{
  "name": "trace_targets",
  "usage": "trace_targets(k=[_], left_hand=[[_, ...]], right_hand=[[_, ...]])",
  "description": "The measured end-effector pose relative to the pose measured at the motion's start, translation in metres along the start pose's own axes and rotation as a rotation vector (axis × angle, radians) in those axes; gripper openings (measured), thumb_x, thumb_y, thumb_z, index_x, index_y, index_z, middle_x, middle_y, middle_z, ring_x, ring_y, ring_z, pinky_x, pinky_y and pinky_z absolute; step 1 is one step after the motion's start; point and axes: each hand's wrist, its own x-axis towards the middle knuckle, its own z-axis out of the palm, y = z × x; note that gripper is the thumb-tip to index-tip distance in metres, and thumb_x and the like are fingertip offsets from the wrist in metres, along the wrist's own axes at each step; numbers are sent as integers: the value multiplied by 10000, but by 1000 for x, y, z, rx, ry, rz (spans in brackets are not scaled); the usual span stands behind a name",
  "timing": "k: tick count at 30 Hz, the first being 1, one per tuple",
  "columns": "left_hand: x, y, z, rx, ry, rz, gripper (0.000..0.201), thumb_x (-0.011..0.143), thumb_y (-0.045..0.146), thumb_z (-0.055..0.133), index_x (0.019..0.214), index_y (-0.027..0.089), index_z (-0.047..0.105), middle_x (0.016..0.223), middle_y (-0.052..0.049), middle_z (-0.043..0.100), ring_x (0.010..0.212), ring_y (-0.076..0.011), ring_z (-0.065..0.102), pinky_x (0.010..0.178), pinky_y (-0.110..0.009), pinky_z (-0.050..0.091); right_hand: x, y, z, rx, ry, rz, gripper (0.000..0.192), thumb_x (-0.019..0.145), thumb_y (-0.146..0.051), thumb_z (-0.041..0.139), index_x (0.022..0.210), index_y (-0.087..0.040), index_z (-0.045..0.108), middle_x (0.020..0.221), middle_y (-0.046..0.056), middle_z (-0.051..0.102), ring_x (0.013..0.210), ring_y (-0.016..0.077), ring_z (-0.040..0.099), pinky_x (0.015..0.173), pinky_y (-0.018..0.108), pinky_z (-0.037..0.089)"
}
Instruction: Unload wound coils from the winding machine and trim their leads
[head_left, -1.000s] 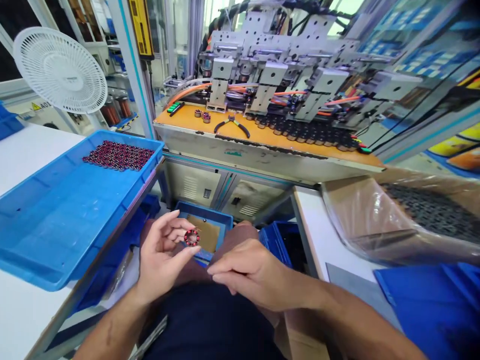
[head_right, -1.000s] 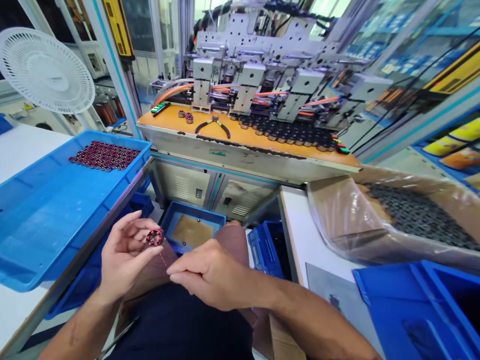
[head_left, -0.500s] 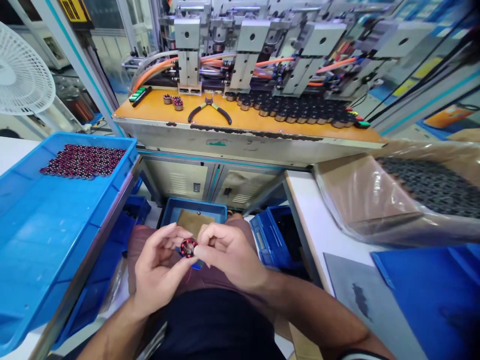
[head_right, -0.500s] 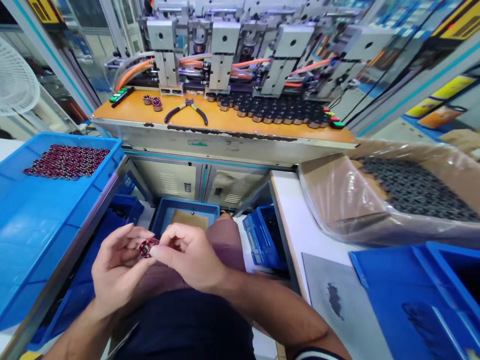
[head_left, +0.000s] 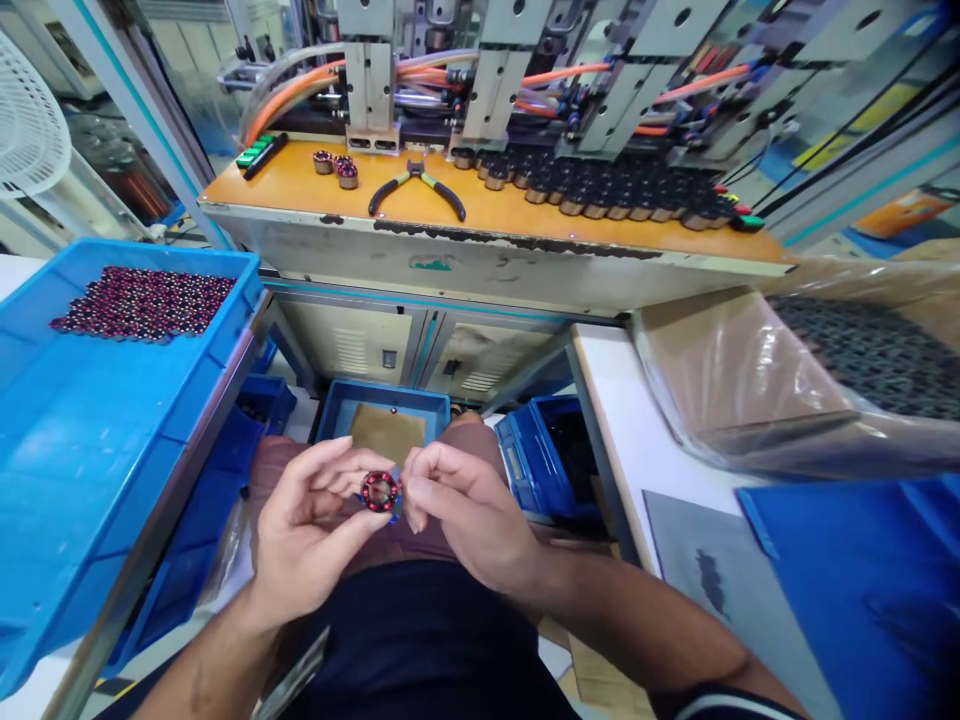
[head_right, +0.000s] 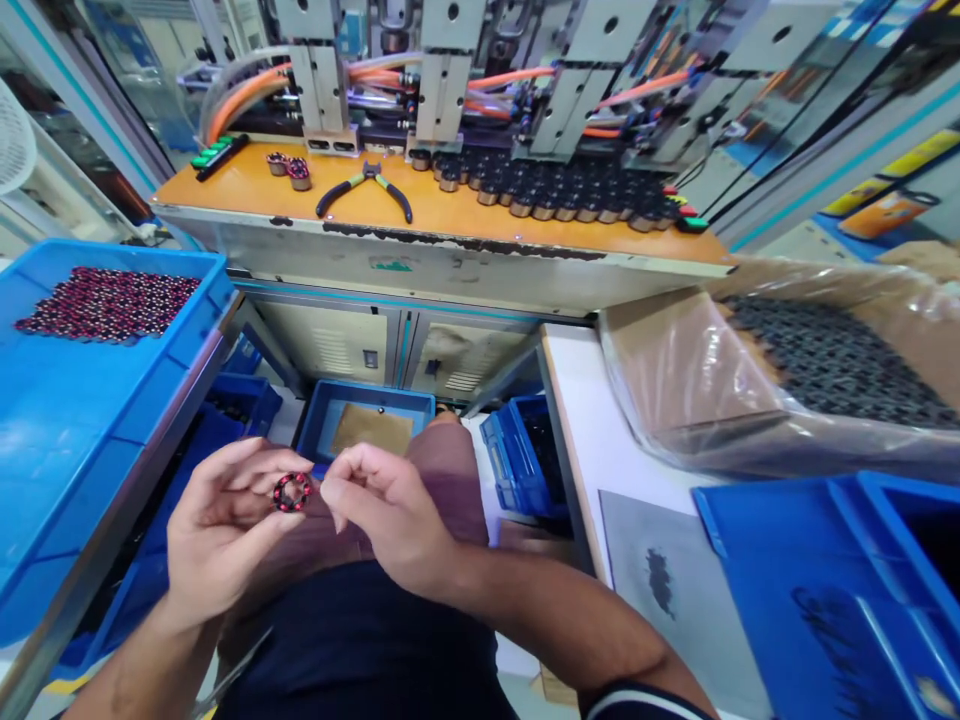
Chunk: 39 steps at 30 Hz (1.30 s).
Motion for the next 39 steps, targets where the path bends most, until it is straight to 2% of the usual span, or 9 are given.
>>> trace_targets(k=[5,9,12,22,27,31,34,37,39], left_hand=[[3,2,-7,-5,-52,-106,365,740,-16,740,1023,215,729,1106,-104,751,972,-200,733,806,-263,616],[7,1,-6,-7,-116,-123,382,718,69,794,1060,234,754,1126,-107,698,1017,-211,691,780,-255,601],[8,0,-3,-12,-114,-144,358,688,101,824,1017,231,771,1049,-87,678,924,-178,683,727,-227,584],[8,0,-1,-236,-84,-302,273,699,130,816,957,207,773,998,-76,709,757,-125,691,689,-204,576],[12,0,1,-193,-108,-308,269,700,130,811,957,206,786,1015,-92,712,809,-161,707,709,-232,592],[12,3,0,-193,-110,-313,258,690,158,823,944,190,795,966,-112,736,848,-210,721,737,-281,607],[11,5,0,-216,-141,-351,266,683,162,828,946,194,796,958,-109,746,865,-216,723,772,-297,607],[11,6,2,-264,-212,-443,272,695,161,821,962,205,791,1016,-97,743,820,-192,724,752,-283,605],[10,6,4,-285,-250,-489,302,706,148,812,1000,212,785,984,-86,751,799,-183,725,741,-276,602]], right_hand=[[-3,-10,-7,-82,-30,1,299,852,-438,705,792,-173,581,671,-14,566,624,111,512,617,264,404],[1,-31,-3,-259,-76,44,274,785,-363,753,769,-165,562,694,-20,563,606,96,496,570,239,382],[3,-34,-1,-357,-71,56,228,812,-321,687,726,-157,553,678,-22,541,604,90,470,573,241,374],[4,-45,-18,-352,-111,141,270,805,-373,705,701,-157,581,649,-25,561,587,80,485,556,220,390],[6,-47,-15,-357,-164,131,273,805,-374,710,708,-148,593,629,-36,548,560,68,456,530,212,352],[7,-49,-23,-426,-128,113,223,823,-297,651,668,-156,576,618,-33,551,555,73,483,535,219,372],[10,-57,-28,-476,-103,95,150,810,-289,667,780,-151,620,694,-21,580,607,84,513,567,223,415],[19,-66,-23,-581,-234,-50,247,777,-285,751,962,-149,661,861,6,612,739,102,540,677,244,459],[26,-69,-17,-678,-378,-138,202,780,-254,772,938,-163,685,916,8,612,814,111,559,761,256,466]])
